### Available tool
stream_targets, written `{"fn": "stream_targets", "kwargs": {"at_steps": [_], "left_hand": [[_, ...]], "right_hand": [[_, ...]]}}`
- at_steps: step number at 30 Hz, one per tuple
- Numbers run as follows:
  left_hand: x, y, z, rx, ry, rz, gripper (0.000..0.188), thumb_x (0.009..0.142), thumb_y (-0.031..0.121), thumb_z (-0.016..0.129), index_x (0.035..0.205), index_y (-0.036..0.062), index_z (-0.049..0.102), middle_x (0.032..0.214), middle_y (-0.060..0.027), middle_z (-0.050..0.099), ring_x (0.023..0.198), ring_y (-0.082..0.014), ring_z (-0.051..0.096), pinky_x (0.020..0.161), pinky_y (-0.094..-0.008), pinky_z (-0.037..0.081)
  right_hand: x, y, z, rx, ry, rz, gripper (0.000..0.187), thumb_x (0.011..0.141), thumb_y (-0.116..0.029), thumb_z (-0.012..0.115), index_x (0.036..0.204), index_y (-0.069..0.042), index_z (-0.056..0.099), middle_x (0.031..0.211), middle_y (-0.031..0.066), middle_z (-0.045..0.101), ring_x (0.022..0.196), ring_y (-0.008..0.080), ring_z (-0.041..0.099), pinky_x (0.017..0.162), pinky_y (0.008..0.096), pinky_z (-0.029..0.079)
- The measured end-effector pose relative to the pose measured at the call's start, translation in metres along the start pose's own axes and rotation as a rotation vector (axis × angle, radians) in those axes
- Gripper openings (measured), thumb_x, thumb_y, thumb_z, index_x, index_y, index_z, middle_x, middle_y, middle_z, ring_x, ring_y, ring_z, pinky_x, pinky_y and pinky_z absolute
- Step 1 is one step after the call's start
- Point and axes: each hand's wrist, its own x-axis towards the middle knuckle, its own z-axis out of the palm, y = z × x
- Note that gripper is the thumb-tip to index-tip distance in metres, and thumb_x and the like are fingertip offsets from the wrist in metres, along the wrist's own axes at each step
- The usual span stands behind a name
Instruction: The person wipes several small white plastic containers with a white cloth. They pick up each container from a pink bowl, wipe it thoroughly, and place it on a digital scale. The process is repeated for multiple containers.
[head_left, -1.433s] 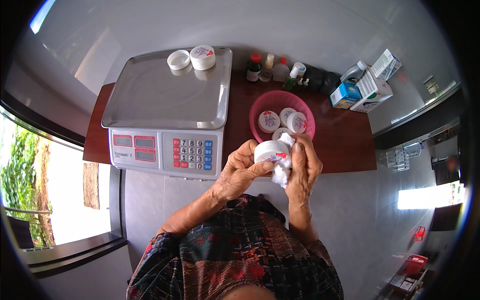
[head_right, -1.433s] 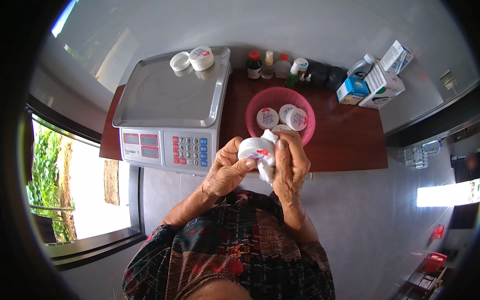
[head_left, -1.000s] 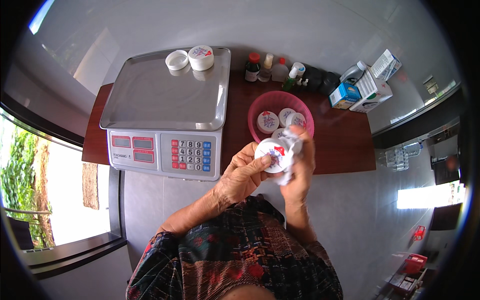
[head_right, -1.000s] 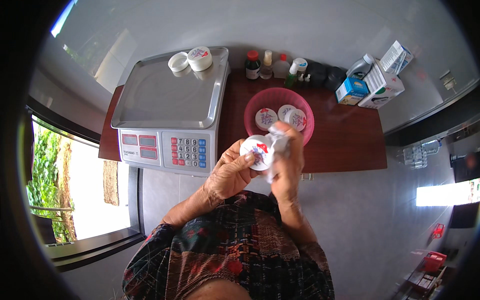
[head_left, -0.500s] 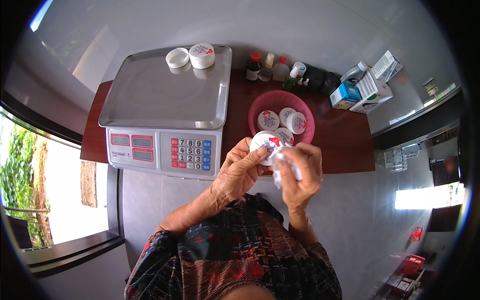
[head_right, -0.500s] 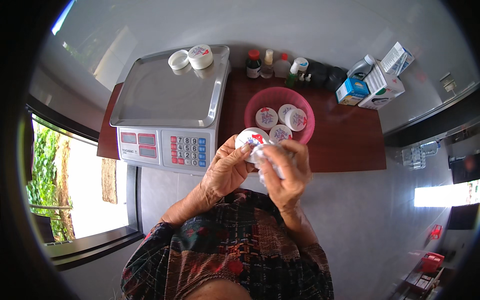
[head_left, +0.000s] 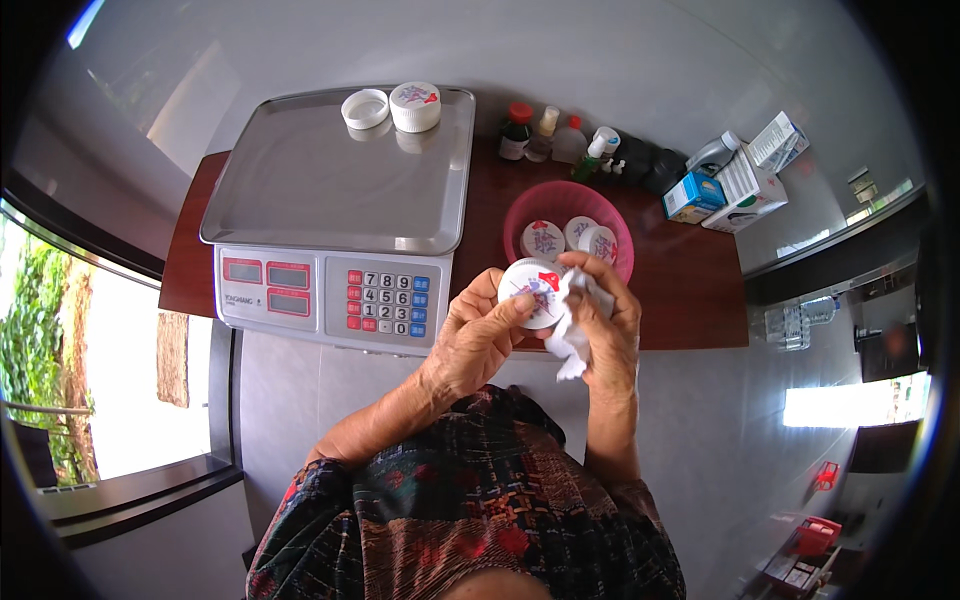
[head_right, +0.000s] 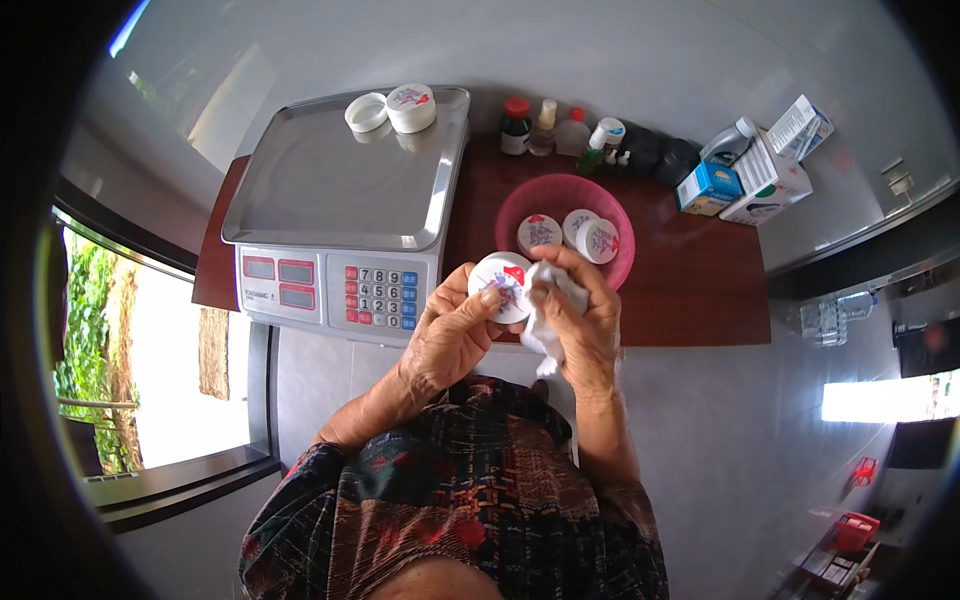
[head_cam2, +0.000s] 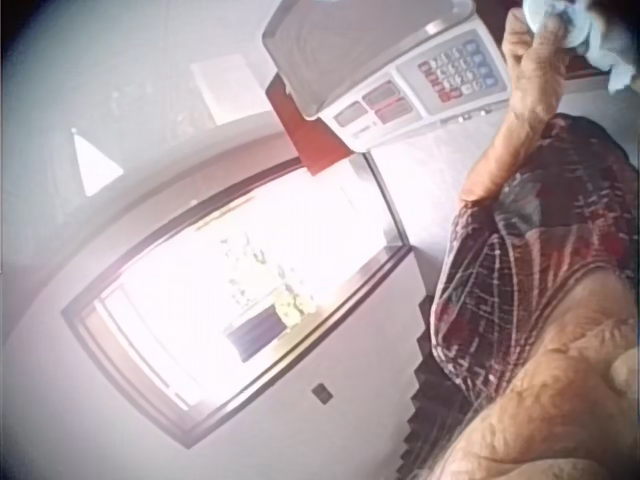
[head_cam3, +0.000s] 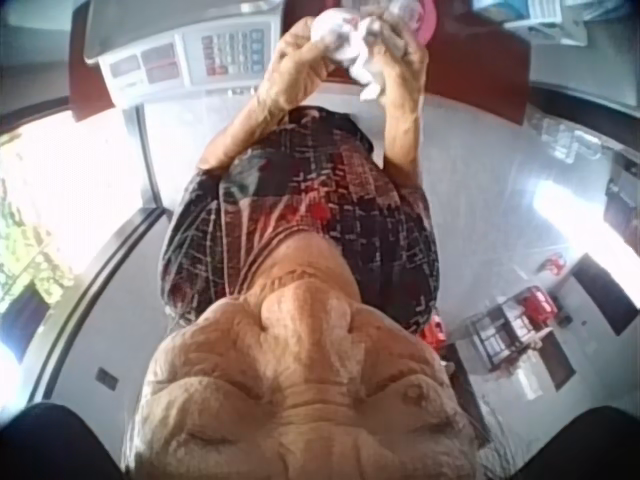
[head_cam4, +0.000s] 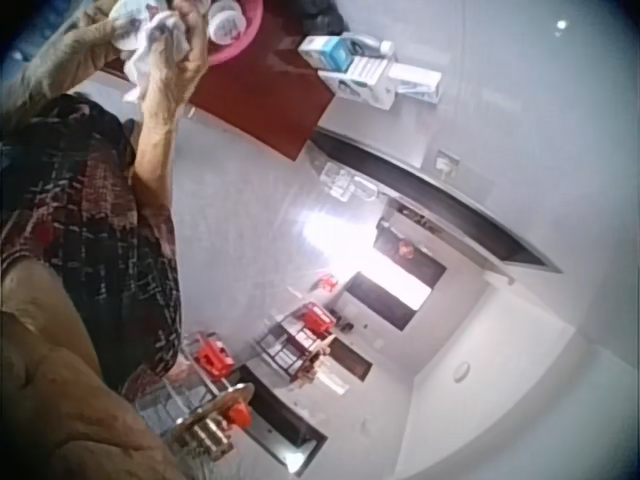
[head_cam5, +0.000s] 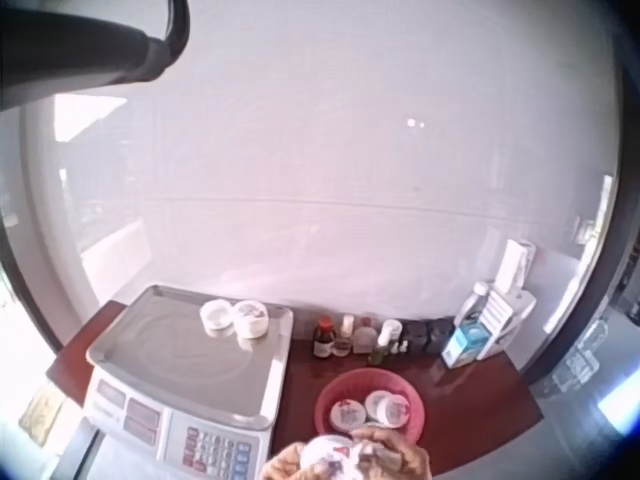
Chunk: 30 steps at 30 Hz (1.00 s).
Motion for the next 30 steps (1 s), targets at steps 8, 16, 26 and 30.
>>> {"fn": "stream_targets", "kwargs": {"at_steps": [8, 16, 26, 30], "left_hand": [[0.007, 0.007, 0.002, -0.078, 0.011, -0.126, 0.032, 0.091, 0.015, 0.058, 0.117, 0.0038, 0.044, 0.101, -0.0079, 0.06, 0.077, -0.0128, 0.062, 0.063, -0.0265, 0.055], [0.007, 0.002, -0.002, -0.029, -0.059, -0.137, 0.032, 0.089, 0.011, 0.06, 0.115, 0.0028, 0.044, 0.101, -0.0084, 0.06, 0.082, -0.0143, 0.062, 0.061, -0.0258, 0.056], [0.012, 0.001, -0.001, 0.104, 0.075, -0.035, 0.028, 0.091, 0.017, 0.058, 0.113, 0.0053, 0.045, 0.102, -0.0063, 0.059, 0.082, -0.0114, 0.059, 0.072, -0.0259, 0.052], [0.017, 0.02, -0.002, 0.36, -0.08, -0.063, 0.024, 0.089, 0.015, 0.062, 0.108, 0.0042, 0.053, 0.096, -0.0047, 0.062, 0.08, -0.0089, 0.057, 0.075, -0.0226, 0.048]], "right_hand": [[-0.01, 0.013, -0.007, 0.057, -0.052, 0.016, 0.038, 0.077, -0.007, 0.071, 0.11, 0.003, 0.056, 0.092, 0.0075, 0.064, 0.079, 0.013, 0.063, 0.068, 0.0244, 0.051], [0.01, 0.008, -0.02, 0.196, -0.108, 0.088, 0.022, 0.083, -0.011, 0.067, 0.102, -0.001, 0.059, 0.086, 0.0032, 0.061, 0.079, 0.0088, 0.059, 0.064, 0.021, 0.049], [-0.008, 0.024, -0.003, -0.031, 0.14, -0.014, 0.035, 0.075, -0.011, 0.073, 0.105, 0.002, 0.06, 0.089, 0.0064, 0.063, 0.075, 0.0104, 0.06, 0.066, 0.023, 0.051], [0.0, -0.003, -0.031, -0.169, -0.071, 0.039, 0.03, 0.074, -0.011, 0.067, 0.099, 0.004, 0.062, 0.085, 0.0047, 0.062, 0.071, 0.0092, 0.059, 0.065, 0.0211, 0.048]]}}
